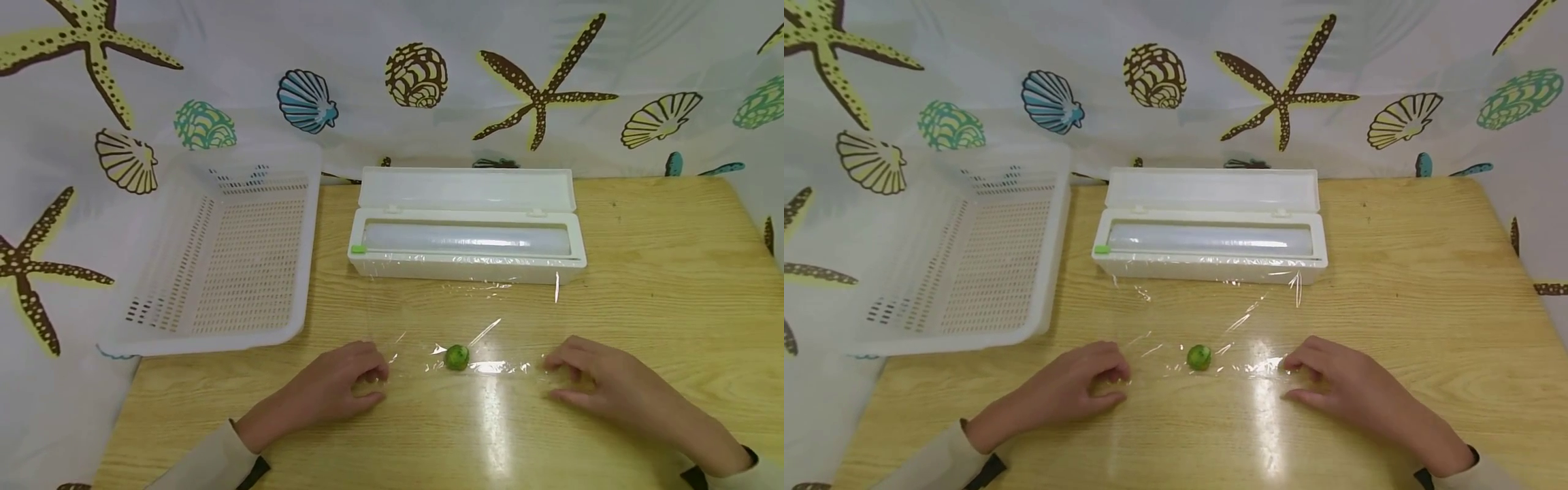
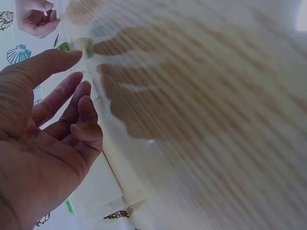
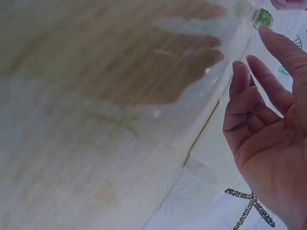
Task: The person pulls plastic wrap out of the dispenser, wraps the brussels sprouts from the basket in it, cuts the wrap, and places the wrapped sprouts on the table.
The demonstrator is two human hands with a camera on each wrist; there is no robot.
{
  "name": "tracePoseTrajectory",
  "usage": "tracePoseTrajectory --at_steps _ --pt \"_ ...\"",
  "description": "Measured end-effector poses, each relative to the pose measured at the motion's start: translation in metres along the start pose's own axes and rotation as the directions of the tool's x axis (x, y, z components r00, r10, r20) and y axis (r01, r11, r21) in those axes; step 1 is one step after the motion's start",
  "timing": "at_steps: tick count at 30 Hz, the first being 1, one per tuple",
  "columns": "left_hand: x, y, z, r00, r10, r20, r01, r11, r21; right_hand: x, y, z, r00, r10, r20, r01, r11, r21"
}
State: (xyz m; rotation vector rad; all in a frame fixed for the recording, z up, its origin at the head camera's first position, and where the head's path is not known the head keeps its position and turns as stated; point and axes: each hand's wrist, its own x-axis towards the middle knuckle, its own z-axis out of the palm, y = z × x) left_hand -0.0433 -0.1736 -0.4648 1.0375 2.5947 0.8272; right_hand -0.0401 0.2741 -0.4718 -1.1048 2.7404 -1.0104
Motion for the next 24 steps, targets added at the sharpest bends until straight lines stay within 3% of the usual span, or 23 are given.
tracePoseTrajectory --at_steps 9,16,24 --pt "-0.002 -0.003 0.005 0.991 0.119 -0.059 -0.111 0.986 0.126 -0.003 0.001 0.008 0.996 -0.082 -0.04 0.076 0.987 -0.143" --pt "-0.002 -0.005 0.011 0.958 0.253 -0.133 -0.206 0.934 0.291 0.002 0.0 0.01 0.985 -0.164 -0.052 0.151 0.969 -0.193" --pt "-0.004 -0.005 0.01 0.948 0.286 -0.14 -0.222 0.909 0.352 0.003 -0.001 0.008 0.984 -0.172 -0.049 0.159 0.969 -0.191"
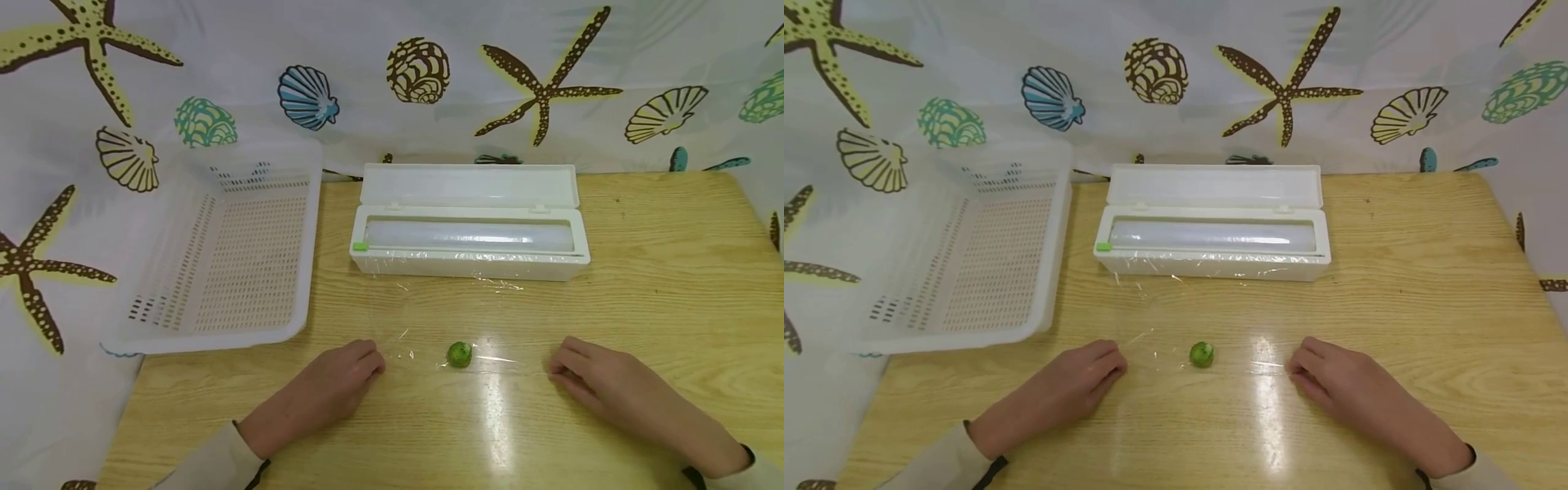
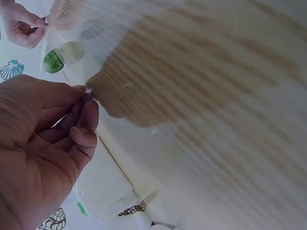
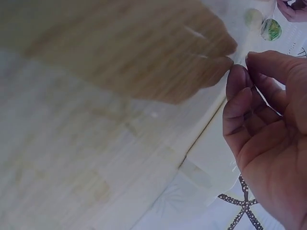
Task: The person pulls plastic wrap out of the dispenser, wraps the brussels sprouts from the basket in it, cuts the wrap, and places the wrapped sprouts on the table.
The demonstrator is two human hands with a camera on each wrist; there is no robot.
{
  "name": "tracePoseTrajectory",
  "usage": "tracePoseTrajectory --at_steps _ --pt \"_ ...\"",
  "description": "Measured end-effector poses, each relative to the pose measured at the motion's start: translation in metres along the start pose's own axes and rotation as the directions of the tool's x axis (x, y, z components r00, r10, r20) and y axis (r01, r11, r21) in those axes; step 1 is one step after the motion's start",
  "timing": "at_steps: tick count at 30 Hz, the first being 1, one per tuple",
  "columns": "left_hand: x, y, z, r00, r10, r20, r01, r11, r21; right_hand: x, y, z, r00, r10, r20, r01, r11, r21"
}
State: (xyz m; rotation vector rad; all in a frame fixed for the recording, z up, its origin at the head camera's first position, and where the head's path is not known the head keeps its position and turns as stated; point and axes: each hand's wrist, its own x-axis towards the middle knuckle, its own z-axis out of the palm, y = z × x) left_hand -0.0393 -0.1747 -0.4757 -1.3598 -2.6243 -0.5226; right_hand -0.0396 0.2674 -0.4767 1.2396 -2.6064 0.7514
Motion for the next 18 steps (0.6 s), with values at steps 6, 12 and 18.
tracePoseTrajectory --at_steps 6,12,18 --pt "-0.002 -0.001 -0.004 1.0 0.018 0.025 -0.019 0.999 0.027 -0.001 0.0 -0.002 1.0 0.021 0.019 -0.021 1.0 0.019" --pt "-0.002 -0.002 -0.007 0.999 -0.007 0.05 0.008 1.0 -0.017 -0.003 0.002 -0.005 0.998 0.034 0.053 -0.036 0.998 0.044" --pt "-0.001 -0.004 -0.011 0.992 -0.076 0.096 0.083 0.994 -0.076 -0.002 0.005 -0.009 0.988 0.096 0.118 -0.108 0.989 0.1"
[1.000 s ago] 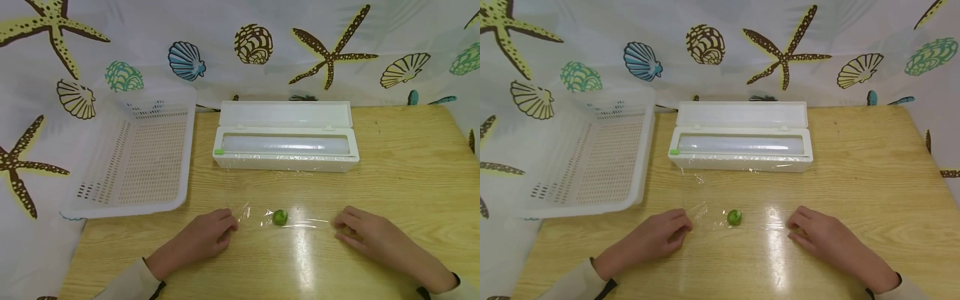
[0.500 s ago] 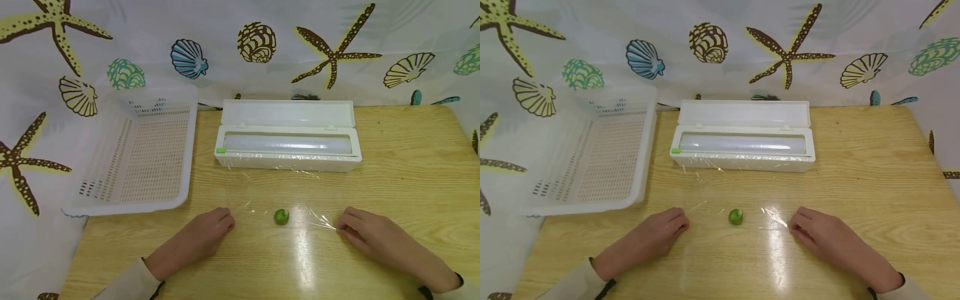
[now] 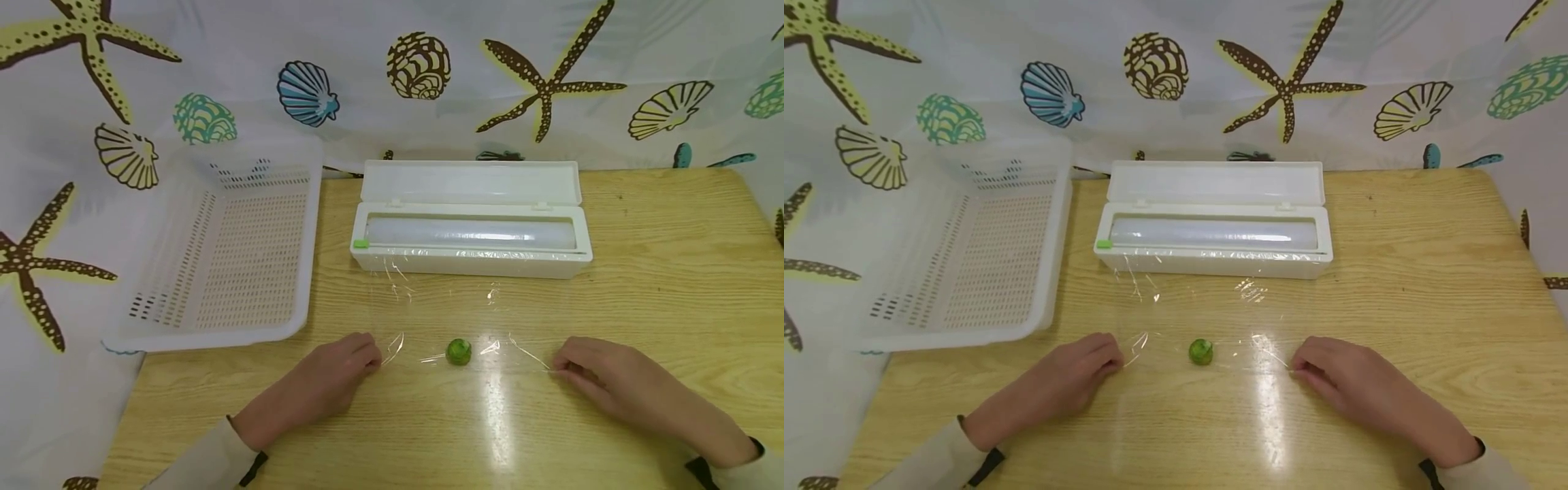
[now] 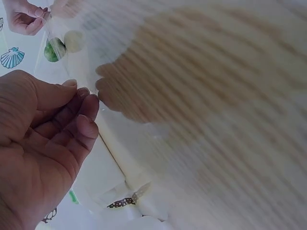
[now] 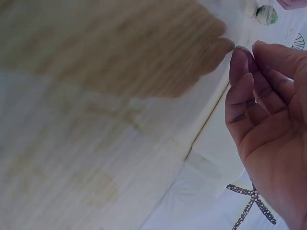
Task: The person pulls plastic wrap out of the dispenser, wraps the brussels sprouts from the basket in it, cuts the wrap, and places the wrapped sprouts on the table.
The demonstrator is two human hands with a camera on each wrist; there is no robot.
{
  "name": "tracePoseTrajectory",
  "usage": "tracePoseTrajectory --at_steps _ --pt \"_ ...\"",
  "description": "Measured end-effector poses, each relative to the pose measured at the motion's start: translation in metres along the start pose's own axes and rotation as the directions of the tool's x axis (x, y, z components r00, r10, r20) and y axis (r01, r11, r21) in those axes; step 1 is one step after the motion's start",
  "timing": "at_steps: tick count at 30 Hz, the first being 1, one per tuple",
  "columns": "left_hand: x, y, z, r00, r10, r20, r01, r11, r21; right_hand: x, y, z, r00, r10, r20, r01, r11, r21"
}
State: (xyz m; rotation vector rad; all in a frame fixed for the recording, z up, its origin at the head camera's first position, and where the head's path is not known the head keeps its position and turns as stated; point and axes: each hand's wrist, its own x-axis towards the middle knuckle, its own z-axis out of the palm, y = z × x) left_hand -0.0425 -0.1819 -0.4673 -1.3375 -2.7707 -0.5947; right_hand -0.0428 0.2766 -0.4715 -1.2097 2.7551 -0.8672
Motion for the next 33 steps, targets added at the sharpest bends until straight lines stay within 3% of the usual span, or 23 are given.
tracePoseTrajectory --at_steps 5,9,11,20,27,33 --pt "0.003 -0.003 -0.002 0.991 -0.125 0.05 0.131 0.982 -0.136 0.004 0.003 -0.003 0.996 0.073 0.046 -0.077 0.991 0.105" --pt "0.005 -0.007 -0.002 0.965 -0.246 0.087 0.261 0.922 -0.287 0.008 0.003 -0.005 0.988 0.126 0.094 -0.138 0.981 0.139" --pt "0.005 -0.009 -0.002 0.956 -0.273 0.105 0.292 0.896 -0.334 0.01 0.004 -0.005 0.983 0.148 0.113 -0.163 0.976 0.144" --pt "0.013 -0.015 -0.005 0.931 -0.331 0.158 0.366 0.85 -0.379 0.022 0.006 -0.009 0.951 0.245 0.191 -0.28 0.941 0.191" --pt "0.022 -0.019 -0.006 0.918 -0.357 0.17 0.395 0.833 -0.386 0.03 0.01 -0.009 0.943 0.259 0.208 -0.303 0.927 0.221" --pt "0.028 -0.02 -0.007 0.896 -0.395 0.201 0.443 0.817 -0.369 0.034 0.013 -0.01 0.932 0.289 0.221 -0.338 0.912 0.232"
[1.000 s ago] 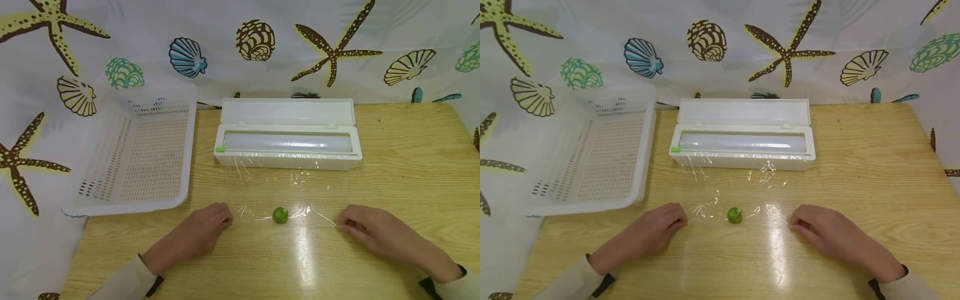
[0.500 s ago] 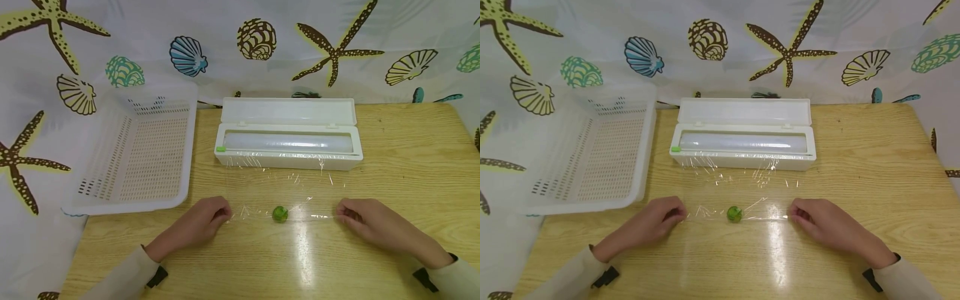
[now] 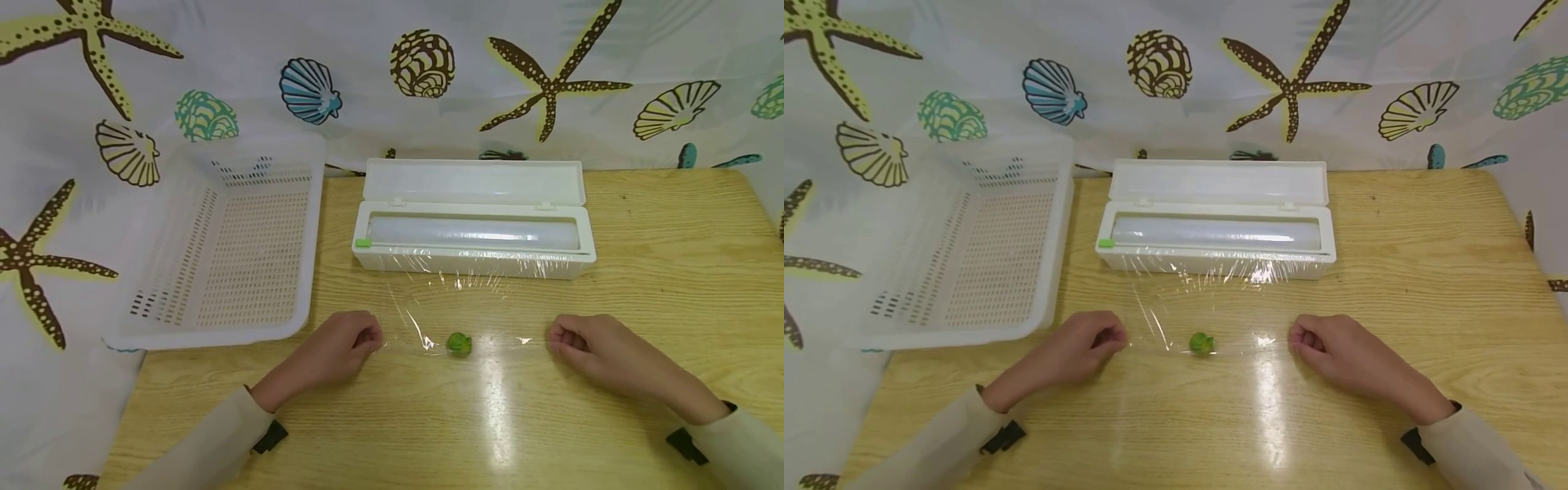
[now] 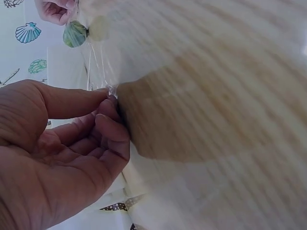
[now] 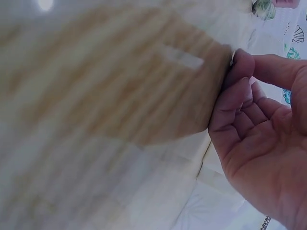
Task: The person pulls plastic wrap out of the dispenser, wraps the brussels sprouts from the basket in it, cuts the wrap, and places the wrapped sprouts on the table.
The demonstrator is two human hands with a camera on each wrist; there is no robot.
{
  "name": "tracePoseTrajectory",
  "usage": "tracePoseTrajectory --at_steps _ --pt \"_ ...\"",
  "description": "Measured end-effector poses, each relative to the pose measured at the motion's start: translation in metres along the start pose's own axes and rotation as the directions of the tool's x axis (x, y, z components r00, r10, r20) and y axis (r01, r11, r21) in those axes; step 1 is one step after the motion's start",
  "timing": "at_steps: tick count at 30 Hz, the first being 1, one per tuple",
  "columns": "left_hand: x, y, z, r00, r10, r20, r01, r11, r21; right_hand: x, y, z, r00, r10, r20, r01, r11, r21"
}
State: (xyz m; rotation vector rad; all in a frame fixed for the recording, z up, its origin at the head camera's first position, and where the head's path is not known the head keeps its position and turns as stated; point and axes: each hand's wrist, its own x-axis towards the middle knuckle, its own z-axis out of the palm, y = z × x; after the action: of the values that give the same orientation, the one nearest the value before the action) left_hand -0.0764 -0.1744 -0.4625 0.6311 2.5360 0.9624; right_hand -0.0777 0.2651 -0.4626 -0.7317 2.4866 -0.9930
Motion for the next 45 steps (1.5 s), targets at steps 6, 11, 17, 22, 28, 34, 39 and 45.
tracePoseTrajectory --at_steps 6,11,17,22,28,34,39,45 --pt "0.006 0.005 -0.004 1.0 -0.015 0.015 0.015 1.0 0.019 0.006 0.0 -0.001 1.0 0.003 0.001 -0.003 0.999 -0.041" --pt "0.01 0.012 -0.008 0.998 -0.05 0.031 0.049 0.998 0.039 0.008 -0.003 -0.002 0.999 0.04 0.005 -0.039 0.998 -0.053" --pt "0.013 0.024 -0.008 0.992 -0.109 0.06 0.105 0.993 0.06 0.007 -0.007 0.003 0.991 0.124 -0.041 -0.128 0.983 -0.128" --pt "0.009 0.024 -0.004 0.991 -0.128 0.037 0.125 0.99 0.068 0.002 -0.011 0.011 0.983 0.127 -0.13 -0.152 0.967 -0.206" --pt "0.002 0.028 -0.003 0.99 -0.142 -0.021 0.143 0.981 0.131 -0.001 -0.018 0.015 0.977 0.063 -0.203 -0.116 0.958 -0.26" --pt "-0.004 0.044 0.008 0.987 -0.046 -0.153 0.079 0.972 0.223 -0.002 -0.035 0.022 0.95 -0.1 -0.295 0.037 0.977 -0.212" --pt "0.006 0.05 0.029 0.954 0.243 -0.174 -0.208 0.958 0.197 0.013 -0.052 0.041 0.934 -0.209 -0.29 0.186 0.977 -0.104" --pt "0.021 0.057 0.052 0.948 0.283 -0.147 -0.259 0.952 0.163 0.027 -0.065 0.061 0.938 -0.233 -0.258 0.23 0.972 -0.043"
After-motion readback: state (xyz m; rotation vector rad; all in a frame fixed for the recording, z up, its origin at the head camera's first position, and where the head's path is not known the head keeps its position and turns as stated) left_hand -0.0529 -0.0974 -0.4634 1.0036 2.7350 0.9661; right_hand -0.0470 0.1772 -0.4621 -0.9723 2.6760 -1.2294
